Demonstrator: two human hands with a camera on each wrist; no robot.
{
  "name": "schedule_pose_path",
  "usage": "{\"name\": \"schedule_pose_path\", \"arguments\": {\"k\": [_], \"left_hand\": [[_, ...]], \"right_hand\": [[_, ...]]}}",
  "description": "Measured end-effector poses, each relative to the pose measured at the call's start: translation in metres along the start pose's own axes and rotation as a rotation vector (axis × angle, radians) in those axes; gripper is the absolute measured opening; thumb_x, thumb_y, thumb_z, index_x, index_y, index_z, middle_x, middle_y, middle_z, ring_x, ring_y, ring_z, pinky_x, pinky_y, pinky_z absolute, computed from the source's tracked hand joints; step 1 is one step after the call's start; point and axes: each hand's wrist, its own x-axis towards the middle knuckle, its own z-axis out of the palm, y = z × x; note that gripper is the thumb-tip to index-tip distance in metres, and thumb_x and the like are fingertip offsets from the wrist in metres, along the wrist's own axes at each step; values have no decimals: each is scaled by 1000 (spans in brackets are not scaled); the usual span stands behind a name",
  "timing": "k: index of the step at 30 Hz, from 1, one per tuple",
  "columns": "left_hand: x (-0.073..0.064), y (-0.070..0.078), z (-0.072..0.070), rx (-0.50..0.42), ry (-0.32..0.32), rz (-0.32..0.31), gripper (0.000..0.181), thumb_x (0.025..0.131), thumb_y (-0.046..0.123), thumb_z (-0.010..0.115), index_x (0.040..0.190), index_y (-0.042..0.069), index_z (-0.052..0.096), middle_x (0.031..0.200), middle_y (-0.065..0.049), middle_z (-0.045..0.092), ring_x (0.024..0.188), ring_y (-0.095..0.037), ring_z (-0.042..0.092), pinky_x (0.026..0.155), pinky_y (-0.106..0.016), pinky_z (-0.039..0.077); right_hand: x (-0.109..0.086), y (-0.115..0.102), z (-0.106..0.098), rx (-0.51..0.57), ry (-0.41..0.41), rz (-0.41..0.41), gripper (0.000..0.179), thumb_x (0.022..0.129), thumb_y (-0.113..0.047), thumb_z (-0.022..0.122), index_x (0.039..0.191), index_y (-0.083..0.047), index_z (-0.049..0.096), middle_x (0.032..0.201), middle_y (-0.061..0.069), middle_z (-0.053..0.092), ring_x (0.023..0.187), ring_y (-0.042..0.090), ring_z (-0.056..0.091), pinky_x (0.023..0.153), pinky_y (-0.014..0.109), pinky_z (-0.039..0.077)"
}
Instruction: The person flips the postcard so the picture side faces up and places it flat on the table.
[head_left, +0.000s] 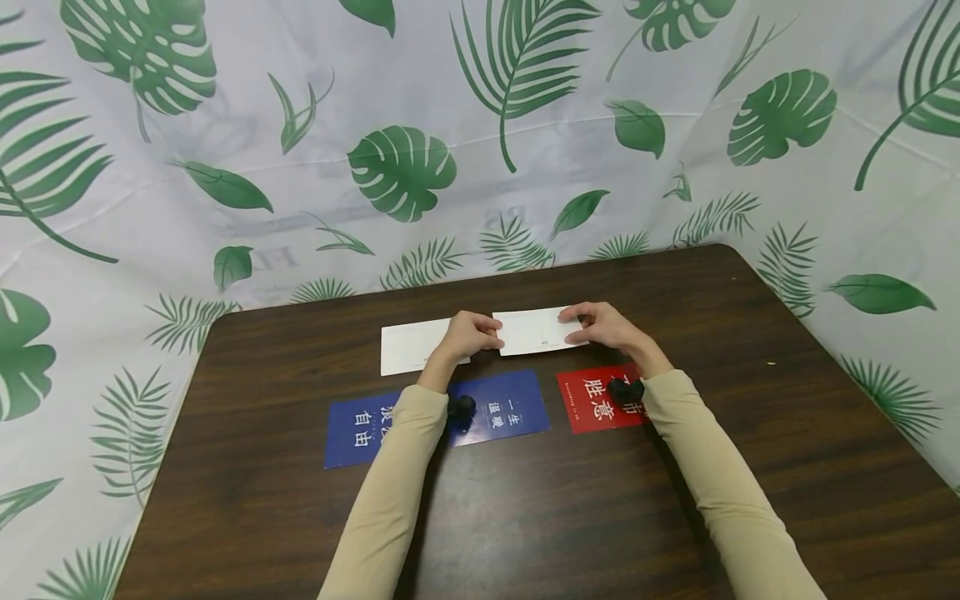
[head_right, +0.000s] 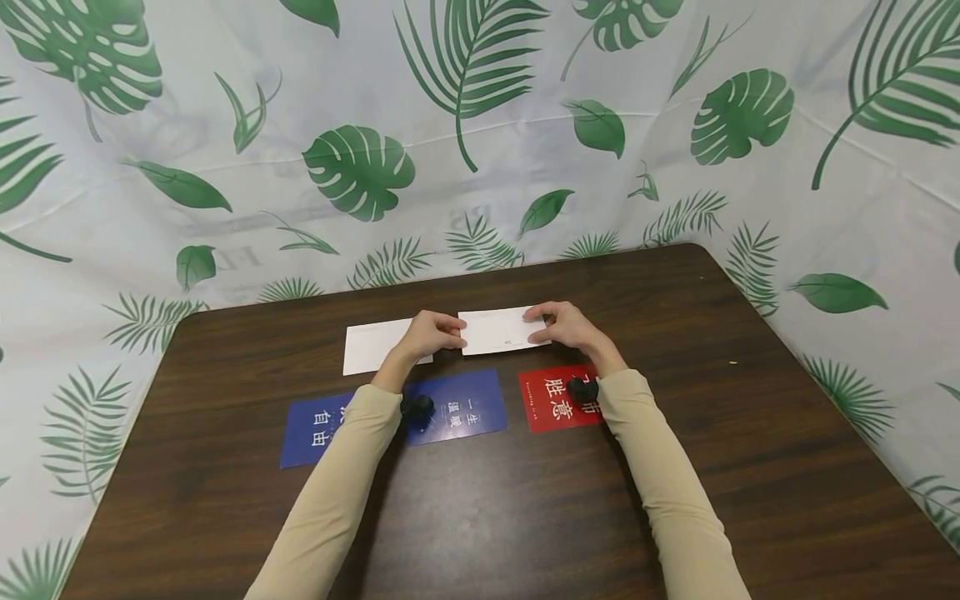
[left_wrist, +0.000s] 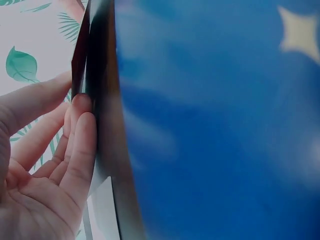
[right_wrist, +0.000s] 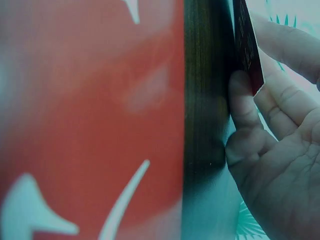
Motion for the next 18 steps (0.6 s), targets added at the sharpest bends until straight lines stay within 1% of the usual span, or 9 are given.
{"name": "schedule_pose_path", "arguments": {"k": [6,9,14,18], "left_hand": [[1,3,3,87,31,-4,29,71,-2,78,99,-3,71,74,-9,67,55,-5,55,52,-18,43],[1,4,4,125,41,5,29,70,-2,78,98,-3,72,75,-10,68,58,-6,53,52,-18,41],[0,6,6,192,51,48,29,68,-2,78,95,-4,72,73,-11,67,62,-11,53,58,-20,44],[0,8,8,268,59,89,26,66,-1,79,91,-4,72,69,-10,67,67,-16,57,67,-23,47]], "right_hand": [[1,-1,1,-41,2,13,39,77,-6,76,114,-2,65,114,17,59,64,20,41,54,25,34],[1,-2,1,-58,1,22,39,76,-7,76,114,-4,65,115,16,60,65,21,41,54,26,34],[1,-3,1,-76,0,37,39,76,-8,76,113,-5,66,116,16,60,67,22,42,55,27,35],[1,-4,2,-109,18,27,38,75,-8,77,112,-5,66,117,16,60,70,23,43,57,28,36]]}}
